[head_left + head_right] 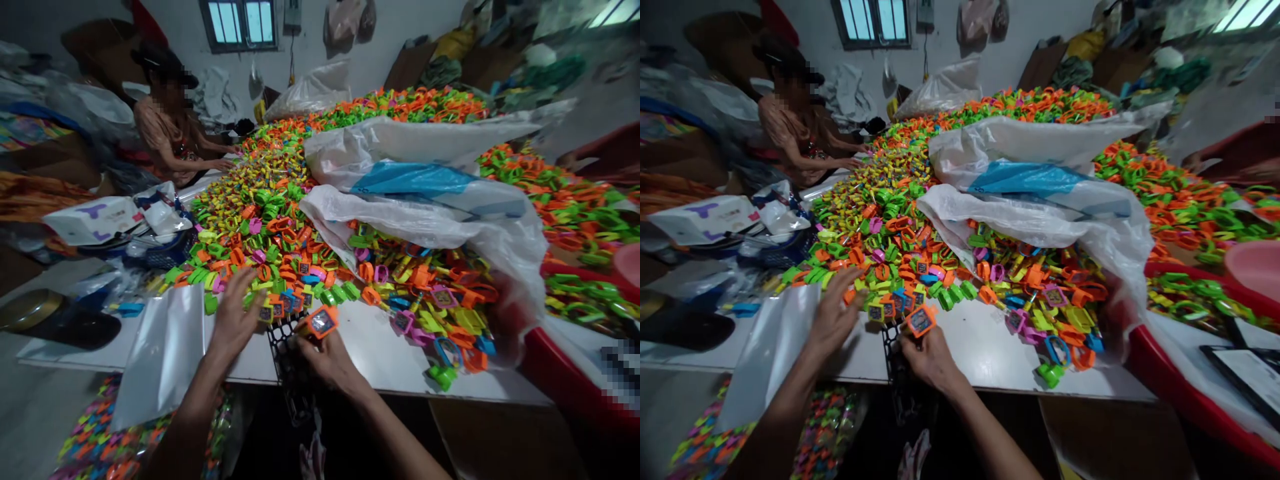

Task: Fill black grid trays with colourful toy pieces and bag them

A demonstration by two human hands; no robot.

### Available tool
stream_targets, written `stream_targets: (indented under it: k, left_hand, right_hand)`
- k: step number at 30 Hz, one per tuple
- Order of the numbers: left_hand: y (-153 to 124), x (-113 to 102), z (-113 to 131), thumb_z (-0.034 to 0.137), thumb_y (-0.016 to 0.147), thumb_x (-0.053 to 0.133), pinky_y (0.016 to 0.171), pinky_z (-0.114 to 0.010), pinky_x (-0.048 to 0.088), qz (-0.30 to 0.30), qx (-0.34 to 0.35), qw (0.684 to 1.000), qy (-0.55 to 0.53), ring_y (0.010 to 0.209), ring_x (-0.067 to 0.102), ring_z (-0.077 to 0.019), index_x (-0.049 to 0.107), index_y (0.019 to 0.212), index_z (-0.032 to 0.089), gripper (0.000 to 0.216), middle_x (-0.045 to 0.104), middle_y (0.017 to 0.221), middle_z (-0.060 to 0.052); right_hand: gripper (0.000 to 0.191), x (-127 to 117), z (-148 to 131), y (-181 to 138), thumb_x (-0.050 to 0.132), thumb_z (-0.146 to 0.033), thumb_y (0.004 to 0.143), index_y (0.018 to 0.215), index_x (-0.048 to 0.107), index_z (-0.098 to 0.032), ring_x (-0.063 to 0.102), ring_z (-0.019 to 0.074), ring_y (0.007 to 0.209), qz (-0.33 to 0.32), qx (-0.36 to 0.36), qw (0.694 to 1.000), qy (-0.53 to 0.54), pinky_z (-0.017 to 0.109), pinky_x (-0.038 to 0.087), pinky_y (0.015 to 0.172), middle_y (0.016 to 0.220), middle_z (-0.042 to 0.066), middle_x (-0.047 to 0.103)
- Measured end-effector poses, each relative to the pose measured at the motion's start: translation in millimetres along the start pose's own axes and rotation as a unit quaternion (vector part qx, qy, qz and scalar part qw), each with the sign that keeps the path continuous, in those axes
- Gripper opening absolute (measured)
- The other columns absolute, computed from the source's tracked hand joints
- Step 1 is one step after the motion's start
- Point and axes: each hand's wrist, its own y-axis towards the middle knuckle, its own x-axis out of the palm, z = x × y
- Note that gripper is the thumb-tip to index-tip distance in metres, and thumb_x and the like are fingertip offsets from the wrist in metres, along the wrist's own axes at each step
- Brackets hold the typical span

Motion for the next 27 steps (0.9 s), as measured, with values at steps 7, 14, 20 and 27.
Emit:
stream_targets:
  k: [7, 14, 20, 27]
  left_hand:
    - [13.7, 54.5, -15.7, 0.030, 0.090, 0.032, 0.091, -0.039, 0.044, -0.170, 0.007, 0.984, 0.058, 0.101, 0.058, -0.0240, 0.061, 0.107, 0.014, 0.038, 0.065, 0.103, -0.012]
    - [6.1, 48.9, -19.6, 0.039, 0.090, 0.029, 0.084, -0.039, 0.048, -0.174, -0.005, 0.984, 0.044, 0.094, 0.061, -0.0239, 0.060, 0.101, 0.014, 0.042, 0.066, 0.098, -0.011]
    - [-0.2, 65.4, -19.9, 0.053, 0.087, 0.035, 0.087, -0.043, 0.046, -0.085, 0.062, 0.977, 0.184, 0.098, 0.058, -0.0299, 0.058, 0.105, 0.012, 0.051, 0.064, 0.101, -0.016]
    - [2.8, 73.8, -13.3, 0.052, 0.088, 0.033, 0.088, -0.044, 0.045, -0.061, 0.049, 0.983, 0.166, 0.095, 0.058, -0.0299, 0.060, 0.097, 0.014, 0.048, 0.065, 0.094, -0.013]
  right_hand:
    - [0.005, 55.6, 48.0, 20.4, 0.055, -0.017, 0.072, 0.077, 0.056, -0.018, 0.058, 0.0156, 0.075, -0.031, 0.025, 0.999, 0.014, 0.027, 0.047, 0.074, 0.080, 0.002, 0.062]
    - [0.020, 67.3, 44.0, 25.9, 0.048, -0.014, 0.074, 0.091, 0.058, -0.013, 0.059, 0.0201, 0.074, -0.087, -0.029, 0.955, -0.281, 0.029, 0.047, 0.066, 0.091, 0.011, 0.063]
    - [0.029, 54.0, 30.5, 39.3, 0.052, -0.014, 0.074, 0.102, 0.060, -0.015, 0.062, 0.0201, 0.080, -0.118, -0.089, 0.946, -0.288, 0.026, 0.047, 0.069, 0.094, 0.008, 0.067]
    - [0.031, -92.6, 27.1, 14.6, 0.043, -0.006, 0.084, 0.110, 0.057, -0.011, 0.061, 0.0201, 0.088, 0.049, 0.158, 0.863, -0.478, 0.026, 0.047, 0.073, 0.103, 0.014, 0.064]
